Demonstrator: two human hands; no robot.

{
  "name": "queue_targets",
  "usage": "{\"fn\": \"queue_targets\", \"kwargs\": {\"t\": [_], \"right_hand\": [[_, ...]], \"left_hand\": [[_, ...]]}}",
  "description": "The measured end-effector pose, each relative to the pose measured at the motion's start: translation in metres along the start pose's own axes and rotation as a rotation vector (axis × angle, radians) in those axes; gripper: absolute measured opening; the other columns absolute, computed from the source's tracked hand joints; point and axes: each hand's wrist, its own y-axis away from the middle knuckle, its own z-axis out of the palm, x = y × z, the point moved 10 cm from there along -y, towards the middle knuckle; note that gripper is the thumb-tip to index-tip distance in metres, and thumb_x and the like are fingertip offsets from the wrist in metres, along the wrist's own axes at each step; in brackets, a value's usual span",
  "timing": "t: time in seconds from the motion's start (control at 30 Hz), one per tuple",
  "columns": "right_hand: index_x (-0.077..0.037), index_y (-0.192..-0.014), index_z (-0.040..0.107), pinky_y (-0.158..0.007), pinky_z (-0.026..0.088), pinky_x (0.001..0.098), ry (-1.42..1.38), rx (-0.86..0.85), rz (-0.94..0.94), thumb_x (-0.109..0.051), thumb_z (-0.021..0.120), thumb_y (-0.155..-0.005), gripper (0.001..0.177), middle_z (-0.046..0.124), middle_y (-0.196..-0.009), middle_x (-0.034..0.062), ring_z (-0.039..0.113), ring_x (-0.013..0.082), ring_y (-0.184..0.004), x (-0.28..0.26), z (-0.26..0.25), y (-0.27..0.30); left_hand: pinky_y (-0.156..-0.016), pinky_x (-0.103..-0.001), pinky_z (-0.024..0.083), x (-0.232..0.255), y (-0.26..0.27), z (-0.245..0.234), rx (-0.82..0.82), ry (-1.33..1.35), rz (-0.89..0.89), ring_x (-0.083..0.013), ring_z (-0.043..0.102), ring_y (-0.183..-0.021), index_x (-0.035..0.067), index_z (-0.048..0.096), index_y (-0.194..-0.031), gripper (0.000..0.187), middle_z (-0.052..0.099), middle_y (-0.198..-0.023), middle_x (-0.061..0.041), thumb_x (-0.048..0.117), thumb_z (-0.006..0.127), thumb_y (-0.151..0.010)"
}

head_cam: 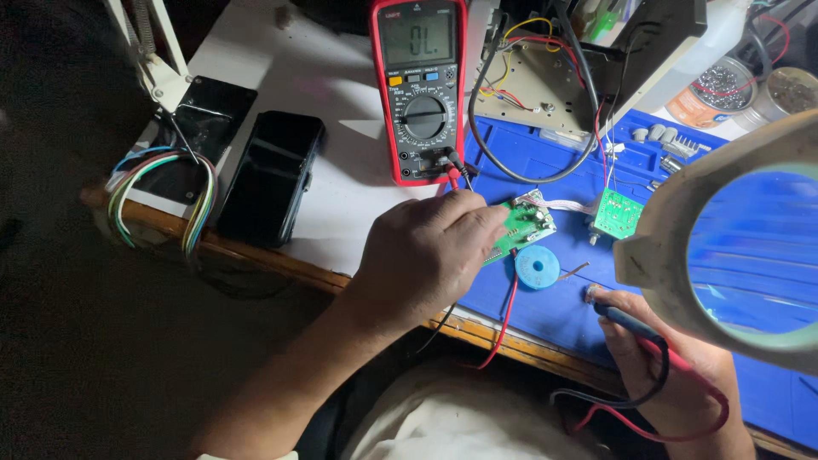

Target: The person uses a multimeter to test points on a green circuit board and a small cylindrical component. They then use a soldering iron and solder to attach the component to the board and inspect the connection.

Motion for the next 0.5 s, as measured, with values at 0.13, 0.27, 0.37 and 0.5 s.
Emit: {"fn": "queue_targets", "kwargs": {"t": [0.13, 0.27, 0.37, 0.5], "right_hand": [[-0.024, -0.137, 0.087, -0.131, 0.05, 0.0378, 0.001, 0.036, -0.081, -0.034, 0.068, -0.114, 0.032, 0.087, -0.138, -0.0007, 0.075, 0.0203, -0.14, -0.008, -0.003, 0.002], [-0.022, -0.143, 0.084, -0.118, 0.055, 0.0311, -0.036, 0.031, -0.063, -0.025, 0.073, -0.111, 0.034, 0.086, -0.134, -0.001, 0.078, 0.0131, -0.122, -0.004, -0.001, 0.004], [-0.014, -0.116, 0.08, -0.105, 0.055, 0.034, -0.337, -0.021, -0.013, -0.021, 0.073, -0.111, 0.011, 0.077, -0.114, 0.0011, 0.07, 0.014, -0.11, -0.072, -0.029, -0.006], [-0.015, -0.091, 0.067, -0.084, 0.053, 0.0339, -0.462, -0.053, -0.055, -0.03, 0.072, -0.108, 0.023, 0.058, -0.094, -0.0039, 0.058, 0.0111, -0.09, -0.064, -0.025, -0.004]], "left_hand": [[-0.058, -0.043, 0.053, 0.005, 0.0, 0.002, -0.066, 0.075, -0.082, -0.023, 0.067, -0.074, 0.016, 0.081, -0.12, 0.011, 0.069, -0.103, 0.002, 0.013, 0.087, -0.111], [-0.101, -0.044, 0.067, 0.059, 0.003, 0.011, -0.121, 0.393, -0.1, -0.0298, 0.083, -0.117, 0.011, 0.073, -0.144, 0.047, 0.079, -0.131, -0.008, 0.022, 0.1, -0.106], [-0.119, -0.051, 0.068, 0.095, 0.011, 0.03, -0.21, 0.646, -0.132, -0.0376, 0.082, -0.144, 0.013, 0.058, -0.162, 0.075, 0.076, -0.155, -0.011, 0.027, 0.102, -0.104], [-0.092, -0.046, 0.065, 0.12, 0.027, 0.075, -0.174, 0.721, -0.171, -0.0316, 0.091, -0.125, 0.035, 0.059, -0.162, 0.063, 0.083, -0.159, -0.004, 0.027, 0.09, -0.107]]}}
